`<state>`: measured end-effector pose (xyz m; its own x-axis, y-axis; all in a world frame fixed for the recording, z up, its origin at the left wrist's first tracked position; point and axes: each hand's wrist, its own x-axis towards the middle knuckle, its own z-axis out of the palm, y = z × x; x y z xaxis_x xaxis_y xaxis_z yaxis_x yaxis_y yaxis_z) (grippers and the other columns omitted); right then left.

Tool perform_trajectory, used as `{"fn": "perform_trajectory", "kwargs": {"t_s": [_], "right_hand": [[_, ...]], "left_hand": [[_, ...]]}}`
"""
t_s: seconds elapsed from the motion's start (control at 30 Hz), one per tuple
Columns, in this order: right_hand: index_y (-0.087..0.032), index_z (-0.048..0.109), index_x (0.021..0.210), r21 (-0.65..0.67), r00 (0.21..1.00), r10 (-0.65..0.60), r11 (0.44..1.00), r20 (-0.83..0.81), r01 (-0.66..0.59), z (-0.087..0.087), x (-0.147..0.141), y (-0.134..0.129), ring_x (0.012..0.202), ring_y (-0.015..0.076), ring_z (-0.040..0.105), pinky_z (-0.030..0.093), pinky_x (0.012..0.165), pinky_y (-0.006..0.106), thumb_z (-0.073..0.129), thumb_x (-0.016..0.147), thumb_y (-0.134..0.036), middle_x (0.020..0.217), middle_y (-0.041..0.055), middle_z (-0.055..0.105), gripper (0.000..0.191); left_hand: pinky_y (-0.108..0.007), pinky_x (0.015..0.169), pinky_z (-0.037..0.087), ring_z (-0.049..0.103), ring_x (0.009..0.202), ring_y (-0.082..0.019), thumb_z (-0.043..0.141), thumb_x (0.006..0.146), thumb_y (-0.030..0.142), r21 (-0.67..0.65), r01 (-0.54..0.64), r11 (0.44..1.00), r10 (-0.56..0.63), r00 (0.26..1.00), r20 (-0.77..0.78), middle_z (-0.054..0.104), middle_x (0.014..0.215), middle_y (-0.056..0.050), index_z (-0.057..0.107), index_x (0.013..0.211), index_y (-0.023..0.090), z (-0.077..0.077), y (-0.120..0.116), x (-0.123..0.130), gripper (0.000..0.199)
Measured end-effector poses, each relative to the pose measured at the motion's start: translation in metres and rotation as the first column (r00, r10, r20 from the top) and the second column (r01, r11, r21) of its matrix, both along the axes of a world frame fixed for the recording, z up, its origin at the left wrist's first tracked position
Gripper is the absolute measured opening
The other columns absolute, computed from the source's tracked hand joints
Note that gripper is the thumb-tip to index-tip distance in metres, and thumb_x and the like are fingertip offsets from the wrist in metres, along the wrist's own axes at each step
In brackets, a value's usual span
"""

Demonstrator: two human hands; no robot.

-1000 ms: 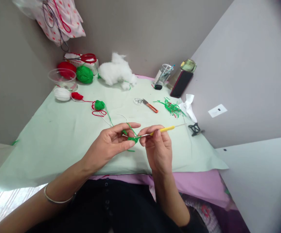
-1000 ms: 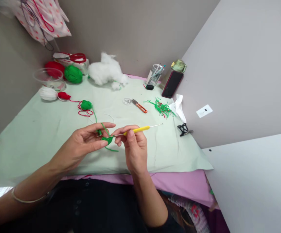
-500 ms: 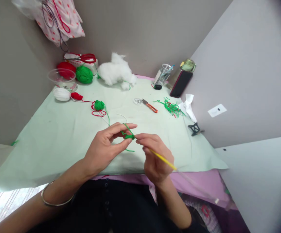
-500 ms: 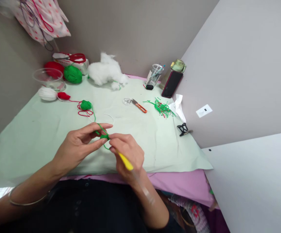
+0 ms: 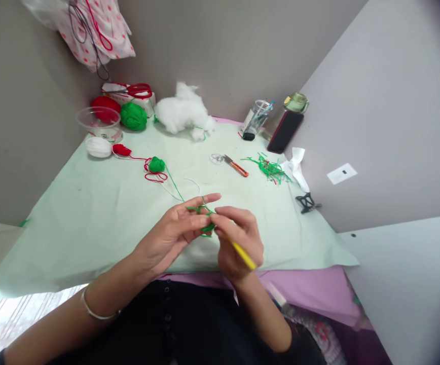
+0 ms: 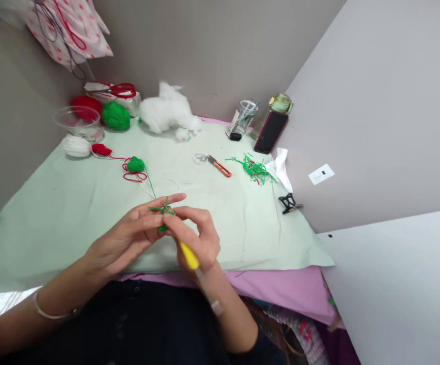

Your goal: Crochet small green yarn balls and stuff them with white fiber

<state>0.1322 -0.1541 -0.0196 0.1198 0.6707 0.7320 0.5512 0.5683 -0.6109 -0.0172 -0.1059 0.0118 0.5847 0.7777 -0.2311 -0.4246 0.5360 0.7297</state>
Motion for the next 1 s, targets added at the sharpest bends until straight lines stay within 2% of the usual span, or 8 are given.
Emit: {"fn": "perform_trajectory", "kwargs": {"t_s": [0.1, 0.2, 0.3, 0.4, 0.53, 0.8, 0.93, 1.0], "right_hand": [[-0.027, 0.075, 0.106, 0.027, 0.943, 0.072, 0.997, -0.325, -0.067, 0.015, 0.001, -0.002, 0.074, 0.0171, 0.067, 0.057, 0.064, 0.034, 0.055, 0.1, -0.02, 0.086, 0.0038, 0.069, 0.022], [-0.024, 0.073, 0.099, -0.049, 0.84, 0.118, 0.984, -0.53, -0.169, 0.022, 0.001, 0.0, 0.066, 0.0149, 0.062, 0.052, 0.059, 0.032, 0.056, 0.101, -0.026, 0.078, 0.0019, 0.065, 0.018], [-0.023, 0.075, 0.096, -0.082, 0.801, 0.16, 0.964, -0.577, -0.252, 0.019, 0.001, 0.005, 0.07, 0.0144, 0.063, 0.052, 0.064, 0.032, 0.06, 0.099, -0.028, 0.088, 0.0034, 0.068, 0.016], [-0.024, 0.076, 0.099, -0.103, 0.761, 0.201, 0.938, -0.617, -0.332, 0.013, 0.001, 0.008, 0.074, 0.0143, 0.064, 0.052, 0.069, 0.032, 0.061, 0.099, -0.027, 0.092, 0.0035, 0.071, 0.015], [-0.025, 0.076, 0.097, -0.12, 0.693, 0.2, 0.916, -0.692, -0.384, 0.012, 0.002, 0.007, 0.073, 0.0138, 0.065, 0.053, 0.07, 0.031, 0.062, 0.099, -0.03, 0.091, 0.0022, 0.071, 0.016], [-0.022, 0.075, 0.082, -0.155, 0.507, 0.111, 0.878, -0.855, -0.453, 0.022, 0.01, 0.01, 0.059, 0.0093, 0.056, 0.047, 0.056, 0.022, 0.071, 0.092, -0.037, 0.074, -0.0001, 0.066, 0.018], [-0.022, 0.075, 0.082, -0.151, 0.44, 0.094, 0.859, -0.893, -0.49, 0.021, 0.01, 0.012, 0.059, 0.008, 0.054, 0.046, 0.054, 0.019, 0.071, 0.091, -0.036, 0.072, -0.0011, 0.065, 0.018], [-0.023, 0.076, 0.085, -0.126, 0.443, 0.13, 0.854, -0.887, -0.505, 0.019, 0.006, 0.012, 0.062, 0.0083, 0.057, 0.049, 0.058, 0.02, 0.071, 0.092, -0.037, 0.075, -0.0011, 0.067, 0.016]], "left_hand": [[-0.021, 0.079, 0.046, 0.054, 0.079, -0.01, 0.081, 0.081, 0.022, 0.054, -0.054, 0.997, 0.055, 0.998, -0.016, 0.061, 0.084, 0.0, 0.076, 0.123, 0.022, 0.003, 0.005, -0.006, 0.042], [-0.02, 0.079, 0.045, 0.053, 0.081, -0.01, 0.081, 0.08, 0.022, 0.134, -0.042, 0.99, 0.051, 0.997, -0.065, 0.061, 0.087, 0.0, 0.077, 0.12, 0.023, 0.007, 0.004, -0.007, 0.04], [-0.023, 0.085, 0.045, 0.056, 0.087, -0.012, 0.081, 0.081, 0.023, 0.162, -0.018, 0.987, 0.033, 0.995, -0.091, 0.062, 0.089, 0.0, 0.075, 0.123, 0.025, 0.007, -0.001, -0.003, 0.042], [-0.026, 0.089, 0.046, 0.059, 0.093, -0.014, 0.079, 0.083, 0.022, 0.173, -0.053, 0.983, 0.067, 0.995, -0.076, 0.064, 0.092, 0.0, 0.069, 0.132, 0.026, 0.005, -0.003, 0.001, 0.05], [-0.027, 0.08, 0.047, 0.058, 0.086, -0.014, 0.076, 0.084, 0.019, 0.164, -0.06, 0.985, 0.067, 0.997, -0.037, 0.066, 0.092, -0.001, 0.062, 0.139, 0.021, 0.003, -0.002, 0.002, 0.056], [-0.023, 0.068, 0.046, 0.052, 0.071, -0.01, 0.072, 0.082, 0.019, 0.046, 0.109, 0.993, -0.114, 0.984, 0.139, 0.061, 0.079, -0.001, 0.073, 0.124, 0.014, 0.0, 0.003, -0.001, 0.042], [-0.022, 0.073, 0.048, 0.053, 0.074, -0.01, 0.073, 0.083, 0.019, 0.079, 0.061, 0.995, -0.066, 0.996, 0.066, 0.061, 0.084, -0.001, 0.075, 0.121, 0.019, 0.0, 0.001, -0.001, 0.039], [-0.024, 0.08, 0.049, 0.056, 0.081, -0.011, 0.075, 0.084, 0.02, 0.134, 0.014, 0.991, -0.012, 1.0, -0.017, 0.062, 0.088, 0.0, 0.075, 0.123, 0.023, 0.0, -0.001, 0.0, 0.039]]}}
